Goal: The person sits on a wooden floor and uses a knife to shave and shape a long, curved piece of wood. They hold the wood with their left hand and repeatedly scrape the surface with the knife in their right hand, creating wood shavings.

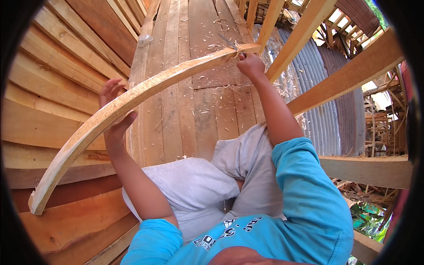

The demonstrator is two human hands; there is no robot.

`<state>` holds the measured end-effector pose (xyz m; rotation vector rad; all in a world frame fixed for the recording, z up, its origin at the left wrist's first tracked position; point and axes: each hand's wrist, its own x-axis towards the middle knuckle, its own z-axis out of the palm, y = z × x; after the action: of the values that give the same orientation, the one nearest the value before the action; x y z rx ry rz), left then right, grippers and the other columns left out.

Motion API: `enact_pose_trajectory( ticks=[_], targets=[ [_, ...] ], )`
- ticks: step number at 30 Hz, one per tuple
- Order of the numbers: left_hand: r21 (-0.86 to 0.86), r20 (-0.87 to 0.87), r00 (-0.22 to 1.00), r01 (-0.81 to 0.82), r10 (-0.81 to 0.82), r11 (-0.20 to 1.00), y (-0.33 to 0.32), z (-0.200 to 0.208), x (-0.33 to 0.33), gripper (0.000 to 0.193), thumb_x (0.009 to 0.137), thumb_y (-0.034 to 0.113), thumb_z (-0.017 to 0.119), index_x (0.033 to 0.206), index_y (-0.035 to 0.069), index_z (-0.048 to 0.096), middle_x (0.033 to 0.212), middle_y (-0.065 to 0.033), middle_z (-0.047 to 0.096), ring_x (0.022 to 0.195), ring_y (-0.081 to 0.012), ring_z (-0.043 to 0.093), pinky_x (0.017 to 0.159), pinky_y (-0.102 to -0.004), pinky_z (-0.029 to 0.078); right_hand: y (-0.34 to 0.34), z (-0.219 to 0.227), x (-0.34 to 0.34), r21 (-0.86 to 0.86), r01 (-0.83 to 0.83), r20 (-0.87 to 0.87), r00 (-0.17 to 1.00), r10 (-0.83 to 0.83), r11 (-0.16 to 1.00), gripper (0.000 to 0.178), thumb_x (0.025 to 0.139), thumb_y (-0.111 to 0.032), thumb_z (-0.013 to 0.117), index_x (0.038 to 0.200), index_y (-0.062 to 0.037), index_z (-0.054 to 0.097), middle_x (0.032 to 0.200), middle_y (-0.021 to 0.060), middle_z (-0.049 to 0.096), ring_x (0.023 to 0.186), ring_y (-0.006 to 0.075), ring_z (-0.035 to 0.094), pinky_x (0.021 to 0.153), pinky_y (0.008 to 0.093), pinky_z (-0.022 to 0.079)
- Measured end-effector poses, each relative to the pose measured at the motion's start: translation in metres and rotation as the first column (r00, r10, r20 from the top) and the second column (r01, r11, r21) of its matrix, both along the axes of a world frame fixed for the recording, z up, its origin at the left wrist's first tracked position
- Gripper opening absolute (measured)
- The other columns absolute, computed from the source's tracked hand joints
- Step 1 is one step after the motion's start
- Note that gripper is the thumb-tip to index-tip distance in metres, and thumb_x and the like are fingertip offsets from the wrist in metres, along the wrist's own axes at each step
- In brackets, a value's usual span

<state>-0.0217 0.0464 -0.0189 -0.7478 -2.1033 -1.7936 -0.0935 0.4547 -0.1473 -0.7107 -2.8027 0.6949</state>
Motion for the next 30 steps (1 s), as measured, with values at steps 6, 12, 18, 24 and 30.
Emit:
enact_pose_trajectory(
  ticks=[6, 12, 18, 24, 30],
  targets=[
    [-0.582, 0.667, 0.741, 0.454, 0.077, 0.675, -0.014, -0.019, 0.01, 0.064, 0.077, 0.023, 0.078, 0.13, 0.0, 0.05, 0.118, -0.0095, 0.059, 0.11, -0.0216, 0.057, 0.091, -0.0344, 0.048, -0.013, 0.009, 0.003, 0.106, 0.028, -0.01, 1.0, -0.027, 0.994, 0.027, 0.083, -0.028, 0.053, 0.098, -0.0151, 0.071, 0.088, 0.0149, 0.07, 0.09, 0.0331, 0.066, 0.077, 0.0422, 0.05],
    [-0.017, 0.44, 0.397, 0.9, -0.806, 0.435, 0.059, 0.037, 0.038, 0.059, 0.083, 0.044, 0.069, 0.121, 0.002, 0.058, 0.11, -0.0095, 0.061, 0.096, -0.0201, 0.062, 0.08, -0.0306, 0.051, -0.009, 0.009, 0.007, 0.221, 0.067, -0.012, 0.998, -0.066, 0.973, 0.027, 0.083, -0.029, 0.054, 0.1, -0.0161, 0.07, 0.085, 0.0129, 0.07, 0.084, 0.0331, 0.068, 0.072, 0.0429, 0.052],
    [0.52, -0.233, 0.043, 0.85, -0.972, -0.087, 0.085, 0.047, 0.079, 0.053, 0.084, 0.049, 0.065, 0.111, 0.004, 0.062, 0.102, -0.012, 0.061, 0.081, -0.0183, 0.062, 0.071, -0.0283, 0.051, -0.015, 0.003, 0.004, 0.19, 0.038, -0.041, 0.999, -0.031, 0.981, 0.03, 0.082, -0.032, 0.057, 0.104, -0.0165, 0.07, 0.09, 0.0128, 0.07, 0.09, 0.031, 0.067, 0.076, 0.0426, 0.051],
    [0.497, -0.367, -0.114, 0.815, -0.923, -0.298, 0.087, 0.048, 0.112, 0.05, 0.085, 0.048, 0.064, 0.108, 0.004, 0.062, 0.1, -0.0128, 0.062, 0.078, -0.0174, 0.061, 0.069, -0.0279, 0.05, -0.017, 0.0, 0.006, 0.158, 0.034, -0.001, 0.999, -0.034, 0.987, 0.037, 0.081, -0.035, 0.056, 0.113, -0.0204, 0.067, 0.098, 0.0122, 0.07, 0.097, 0.0301, 0.066, 0.081, 0.0429, 0.051],
    [0.481, -0.397, -0.181, 0.794, -0.9, -0.371, 0.093, 0.053, 0.13, 0.047, 0.086, 0.046, 0.063, 0.104, 0.003, 0.063, 0.099, -0.0135, 0.062, 0.076, -0.0164, 0.06, 0.068, -0.0274, 0.05, -0.022, 0.0, 0.002, 0.164, 0.062, 0.044, 0.997, -0.07, 0.984, 0.039, 0.081, -0.036, 0.053, 0.115, -0.0203, 0.067, 0.103, 0.0115, 0.07, 0.099, 0.0309, 0.066, 0.084, 0.0418, 0.05]
  ],
)
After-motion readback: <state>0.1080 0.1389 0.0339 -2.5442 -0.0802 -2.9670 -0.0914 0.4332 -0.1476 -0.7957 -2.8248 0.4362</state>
